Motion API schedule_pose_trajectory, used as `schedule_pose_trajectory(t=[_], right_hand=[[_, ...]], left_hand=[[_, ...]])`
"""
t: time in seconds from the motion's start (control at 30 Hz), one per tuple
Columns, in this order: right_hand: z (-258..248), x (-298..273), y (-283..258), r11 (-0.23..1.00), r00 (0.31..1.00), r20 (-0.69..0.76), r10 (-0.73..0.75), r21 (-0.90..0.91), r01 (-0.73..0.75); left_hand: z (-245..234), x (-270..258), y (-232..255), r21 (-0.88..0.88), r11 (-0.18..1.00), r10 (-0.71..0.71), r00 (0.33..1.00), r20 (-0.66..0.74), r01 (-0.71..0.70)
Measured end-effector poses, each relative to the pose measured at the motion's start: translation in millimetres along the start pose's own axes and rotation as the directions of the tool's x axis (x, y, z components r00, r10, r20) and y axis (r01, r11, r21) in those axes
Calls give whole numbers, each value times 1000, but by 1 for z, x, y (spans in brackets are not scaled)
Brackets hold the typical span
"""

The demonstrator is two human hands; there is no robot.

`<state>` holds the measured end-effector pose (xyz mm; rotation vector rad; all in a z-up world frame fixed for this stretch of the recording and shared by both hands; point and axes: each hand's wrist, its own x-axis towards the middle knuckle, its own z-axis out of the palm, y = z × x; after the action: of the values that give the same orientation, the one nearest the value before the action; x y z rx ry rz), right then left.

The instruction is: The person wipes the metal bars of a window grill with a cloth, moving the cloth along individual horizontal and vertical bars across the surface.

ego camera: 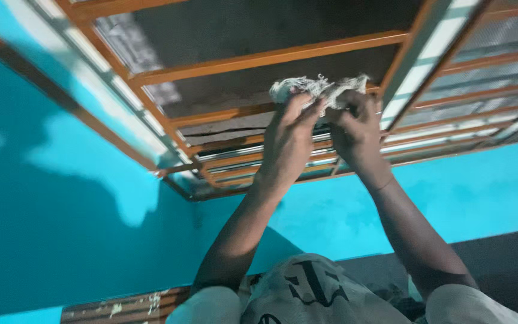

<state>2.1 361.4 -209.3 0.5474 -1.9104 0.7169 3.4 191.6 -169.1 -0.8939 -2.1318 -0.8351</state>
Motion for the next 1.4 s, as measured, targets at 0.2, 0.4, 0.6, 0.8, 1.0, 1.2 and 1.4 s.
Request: schedule_pose_trajectory(t=[0.2, 0.4, 0.6, 0.8, 1.0, 1.2, 1.4], right_hand=[[83, 36, -97, 968, 959, 191, -209, 178, 176], [140, 68, -174, 919, 928, 160, -338, 267, 289], [92, 60, -120, 955, 942, 194, -276, 169, 245], [-3, 16, -10, 995, 969, 245, -5, -96, 29], [-34, -10, 30, 985, 993, 24, 116, -133, -112], [3, -2, -10, 994, 988, 113, 102, -53, -96], [72, 33, -89, 991, 979, 163, -124, 69, 114]], left_hand=[[-94, -72, -50, 132, 963, -167, 905, -390, 235], [-144, -99, -85, 271, 914, -93, 807, -583, 302], [-94, -82, -66, 145, 962, -148, 888, -436, 231], [20, -27, -15, 113, 993, 41, 986, -164, -22], [64, 12, 24, -17, 1000, 21, 1000, -18, -21], [13, -19, -12, -63, 995, -83, 991, -109, 77], [-76, -71, -56, -37, 954, -295, 916, -270, 296]])
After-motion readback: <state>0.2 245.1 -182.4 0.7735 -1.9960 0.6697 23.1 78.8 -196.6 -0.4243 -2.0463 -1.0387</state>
